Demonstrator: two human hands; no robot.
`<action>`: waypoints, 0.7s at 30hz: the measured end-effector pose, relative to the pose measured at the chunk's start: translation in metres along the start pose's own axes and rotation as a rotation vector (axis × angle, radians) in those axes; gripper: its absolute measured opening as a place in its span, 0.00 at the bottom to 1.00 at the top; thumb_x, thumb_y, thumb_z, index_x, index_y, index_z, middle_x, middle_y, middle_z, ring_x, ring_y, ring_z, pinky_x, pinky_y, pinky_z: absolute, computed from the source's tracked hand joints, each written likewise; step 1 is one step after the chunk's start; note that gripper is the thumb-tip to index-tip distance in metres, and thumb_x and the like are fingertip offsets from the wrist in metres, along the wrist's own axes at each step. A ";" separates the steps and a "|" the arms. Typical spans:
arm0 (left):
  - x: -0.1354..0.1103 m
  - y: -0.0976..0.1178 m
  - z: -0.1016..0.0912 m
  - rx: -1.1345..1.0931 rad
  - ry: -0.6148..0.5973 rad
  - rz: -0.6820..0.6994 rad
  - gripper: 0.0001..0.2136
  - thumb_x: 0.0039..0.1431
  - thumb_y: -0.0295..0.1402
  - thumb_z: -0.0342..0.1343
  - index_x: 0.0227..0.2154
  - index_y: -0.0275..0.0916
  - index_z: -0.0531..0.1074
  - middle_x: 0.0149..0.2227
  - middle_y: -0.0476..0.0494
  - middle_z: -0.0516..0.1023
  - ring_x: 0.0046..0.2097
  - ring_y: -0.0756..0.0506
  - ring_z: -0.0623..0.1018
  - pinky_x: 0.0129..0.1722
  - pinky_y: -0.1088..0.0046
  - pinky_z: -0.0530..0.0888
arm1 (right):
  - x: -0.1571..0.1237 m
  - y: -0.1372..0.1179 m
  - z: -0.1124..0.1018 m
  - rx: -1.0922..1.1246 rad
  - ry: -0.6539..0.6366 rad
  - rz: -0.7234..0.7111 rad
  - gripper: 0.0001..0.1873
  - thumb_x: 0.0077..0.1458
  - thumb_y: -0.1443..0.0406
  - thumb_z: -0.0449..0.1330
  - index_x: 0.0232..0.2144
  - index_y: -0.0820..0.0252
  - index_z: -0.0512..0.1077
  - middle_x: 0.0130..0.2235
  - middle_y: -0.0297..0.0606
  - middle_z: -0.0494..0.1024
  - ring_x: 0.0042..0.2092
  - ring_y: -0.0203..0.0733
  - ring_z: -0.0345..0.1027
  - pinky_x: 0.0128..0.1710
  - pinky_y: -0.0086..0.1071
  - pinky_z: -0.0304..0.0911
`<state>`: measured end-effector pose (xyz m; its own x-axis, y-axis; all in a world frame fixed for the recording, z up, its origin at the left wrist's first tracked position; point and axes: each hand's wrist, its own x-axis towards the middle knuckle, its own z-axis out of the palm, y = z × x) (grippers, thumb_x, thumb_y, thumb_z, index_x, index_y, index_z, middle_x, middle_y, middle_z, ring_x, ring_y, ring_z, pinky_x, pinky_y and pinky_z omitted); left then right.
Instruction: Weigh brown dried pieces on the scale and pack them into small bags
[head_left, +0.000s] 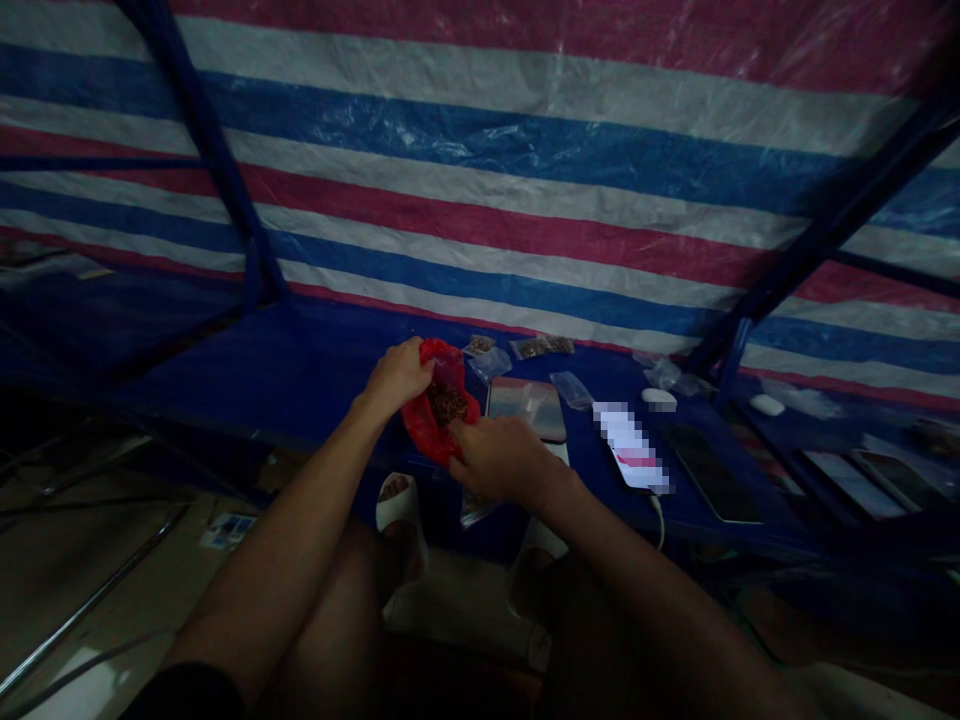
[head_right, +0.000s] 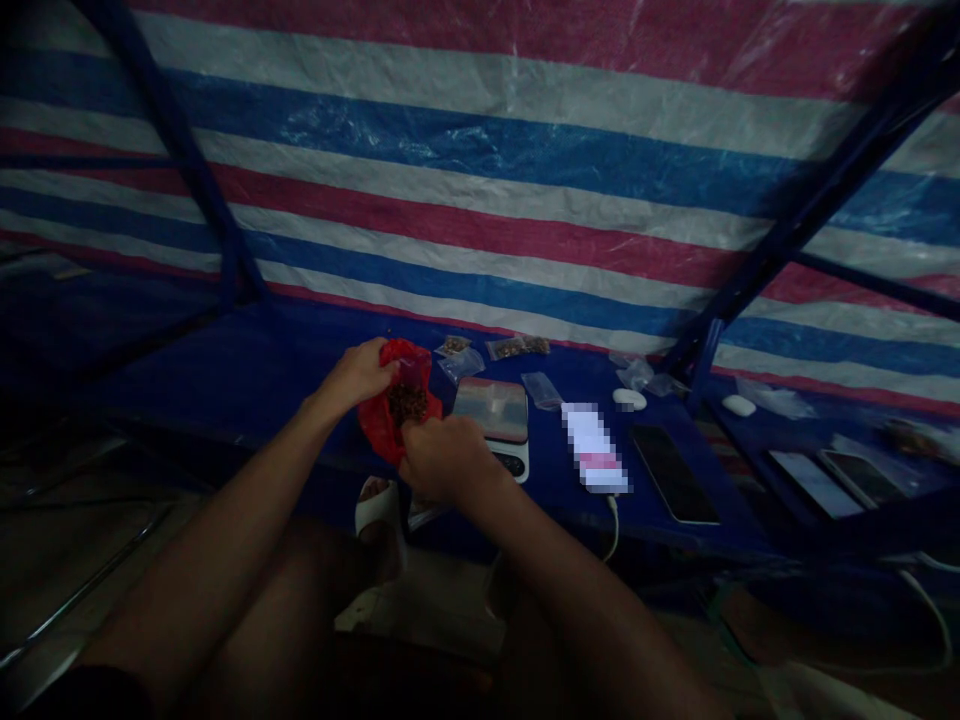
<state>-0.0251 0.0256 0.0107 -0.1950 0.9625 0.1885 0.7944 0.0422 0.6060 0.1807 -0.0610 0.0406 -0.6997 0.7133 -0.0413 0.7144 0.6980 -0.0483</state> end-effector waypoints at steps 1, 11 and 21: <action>0.003 0.000 0.003 -0.121 0.021 -0.023 0.12 0.54 0.28 0.62 0.43 0.38 0.77 0.45 0.34 0.84 0.49 0.35 0.82 0.49 0.64 0.76 | -0.002 -0.004 0.001 -0.025 -0.014 -0.001 0.17 0.66 0.62 0.53 0.49 0.63 0.76 0.44 0.55 0.85 0.44 0.58 0.82 0.43 0.44 0.71; 0.000 -0.034 -0.003 -0.948 -0.080 -0.422 0.10 0.46 0.26 0.55 0.34 0.35 0.74 0.30 0.40 0.79 0.37 0.38 0.81 0.40 0.61 0.80 | -0.013 0.012 -0.006 -0.094 0.035 0.150 0.18 0.68 0.63 0.51 0.45 0.64 0.79 0.43 0.55 0.85 0.44 0.59 0.82 0.42 0.45 0.72; -0.019 -0.004 -0.037 0.019 -0.222 0.603 0.14 0.63 0.26 0.49 0.44 0.41 0.79 0.48 0.41 0.82 0.51 0.40 0.80 0.55 0.63 0.74 | -0.007 0.001 -0.032 -0.022 0.258 0.181 0.19 0.70 0.61 0.51 0.41 0.56 0.82 0.39 0.46 0.86 0.39 0.52 0.82 0.39 0.39 0.71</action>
<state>-0.0455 -0.0028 0.0331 0.4117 0.8510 0.3260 0.7374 -0.5213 0.4295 0.1865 -0.0640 0.0727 -0.5385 0.8168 0.2072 0.8293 0.5573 -0.0417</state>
